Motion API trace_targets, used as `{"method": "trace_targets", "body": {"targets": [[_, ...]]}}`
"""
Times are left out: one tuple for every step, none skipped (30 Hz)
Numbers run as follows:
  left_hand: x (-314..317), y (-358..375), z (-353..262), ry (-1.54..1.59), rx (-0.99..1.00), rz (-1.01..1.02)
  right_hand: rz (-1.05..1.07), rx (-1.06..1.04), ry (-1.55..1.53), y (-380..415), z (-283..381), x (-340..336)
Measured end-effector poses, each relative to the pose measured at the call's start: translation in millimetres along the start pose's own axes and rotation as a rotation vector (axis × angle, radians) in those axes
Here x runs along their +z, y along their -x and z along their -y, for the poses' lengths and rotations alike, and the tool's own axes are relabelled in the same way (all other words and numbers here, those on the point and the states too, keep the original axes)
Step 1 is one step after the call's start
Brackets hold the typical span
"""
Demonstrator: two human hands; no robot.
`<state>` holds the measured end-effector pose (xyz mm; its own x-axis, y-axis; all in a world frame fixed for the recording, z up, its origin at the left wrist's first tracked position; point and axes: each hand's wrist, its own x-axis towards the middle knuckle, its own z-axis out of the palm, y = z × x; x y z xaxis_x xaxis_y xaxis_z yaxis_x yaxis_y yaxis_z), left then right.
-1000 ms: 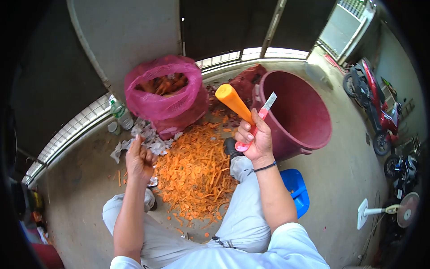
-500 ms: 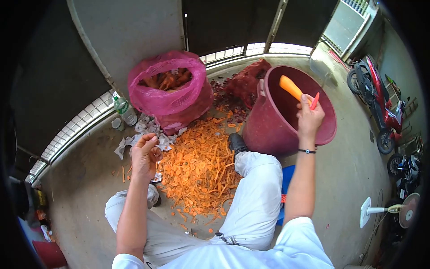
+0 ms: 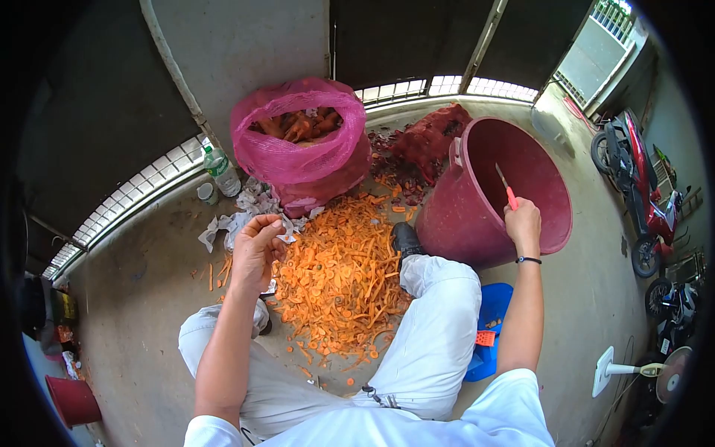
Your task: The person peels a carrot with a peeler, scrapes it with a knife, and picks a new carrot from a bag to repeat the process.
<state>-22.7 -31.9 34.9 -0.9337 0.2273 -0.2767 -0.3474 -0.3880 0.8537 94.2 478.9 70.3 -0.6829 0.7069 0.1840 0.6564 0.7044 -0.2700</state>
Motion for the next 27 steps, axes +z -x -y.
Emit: {"method": "trace_targets", "body": {"targets": [[0, 0, -1, -0.001, -0.007, 0.007, -0.046, -0.026, 0.006, 9, 6, -7], [1, 1, -2, -0.007, 0.002, 0.005, -0.091, -0.051, 0.015, 18, 12, -15], [2, 2, -2, -0.013, 0.01, 0.005, -0.092, -0.039, 0.023, 30, 20, -23], [4, 3, -4, -0.021, 0.005, 0.002, -0.077, -0.052, -0.051, 43, 28, -32], [6, 4, -4, -0.028, 0.0, -0.002, -0.063, -0.06, -0.122, 54, 29, -37], [7, 6, -3, -0.035, 0.014, -0.007, -0.098, -0.138, -0.272, 60, 17, -28], [8, 6, -2, -0.043, 0.023, -0.005, -0.139, -0.211, -0.417, 69, 8, -20], [5, 4, 0, -0.066, 0.031, 0.006, -0.031, -0.173, -0.539, 77, -4, -15], [2, 3, 3, -0.089, 0.033, 0.019, 0.088, -0.104, -0.7, 96, 1, -23], [5, 6, 3, -0.058, 0.024, 0.021, 0.204, -0.152, -0.749, 106, -15, -19], [4, 9, 3, -0.088, 0.024, 0.033, 0.327, -0.091, -0.787, 119, -30, -16], [8, 10, 2, -0.067, 0.019, 0.016, 0.302, -0.137, -0.727, 130, -49, -8], [10, 11, 2, -0.048, 0.02, -0.007, 0.282, -0.189, -0.671, 140, -67, 6], [10, 10, 4, -0.048, 0.016, 0.002, 0.276, -0.182, -0.667, 149, -85, 13], [9, 10, 5, -0.056, 0.019, 0.013, 0.363, -0.058, -0.57, 157, -104, 19], [7, 11, 5, -0.065, 0.025, 0.018, 0.453, 0.061, -0.473, 164, -121, 25], [6, 12, 4, -0.071, 0.028, 0.011, 0.459, 0.057, -0.479, 172, -134, 32], [7, 13, 4, -0.073, 0.014, 0.007, 0.501, 0.155, -0.491, 178, -147, 38], [8, 13, 4, -0.074, 0.004, -0.001, 0.545, 0.249, -0.502, 182, -159, 46], [7, 12, 4, -0.079, -0.004, 0.007, 0.515, 0.229, -0.527, 186, -176, 58], [8, 12, 3, -0.07, -0.004, 0.011, 0.489, 0.205, -0.552, 188, -189, 68], [8, 11, 3, -0.079, 0.0, 0.009, 0.511, 0.177, -0.561, 190, -191, 71], [7, 10, 5, -0.088, 0.002, 0.005, 0.498, 0.173, -0.492, 192, -190, 71], [6, 8, 6, -0.091, 0.002, 0.004, 0.481, 0.167, -0.422, 193, -188, 71], [5, 6, 7, -0.093, 0.003, 0.007, 0.497, 0.138, -0.429, 194, -190, 72], [2, 5, 8, -0.128, -0.012, 0.018, 0.436, 0.109, -0.333, 195, -192, 74], [2, 4, 9, -0.126, -0.01, 0.021, 0.371, 0.082, -0.238, 196, -189, 75]]}}
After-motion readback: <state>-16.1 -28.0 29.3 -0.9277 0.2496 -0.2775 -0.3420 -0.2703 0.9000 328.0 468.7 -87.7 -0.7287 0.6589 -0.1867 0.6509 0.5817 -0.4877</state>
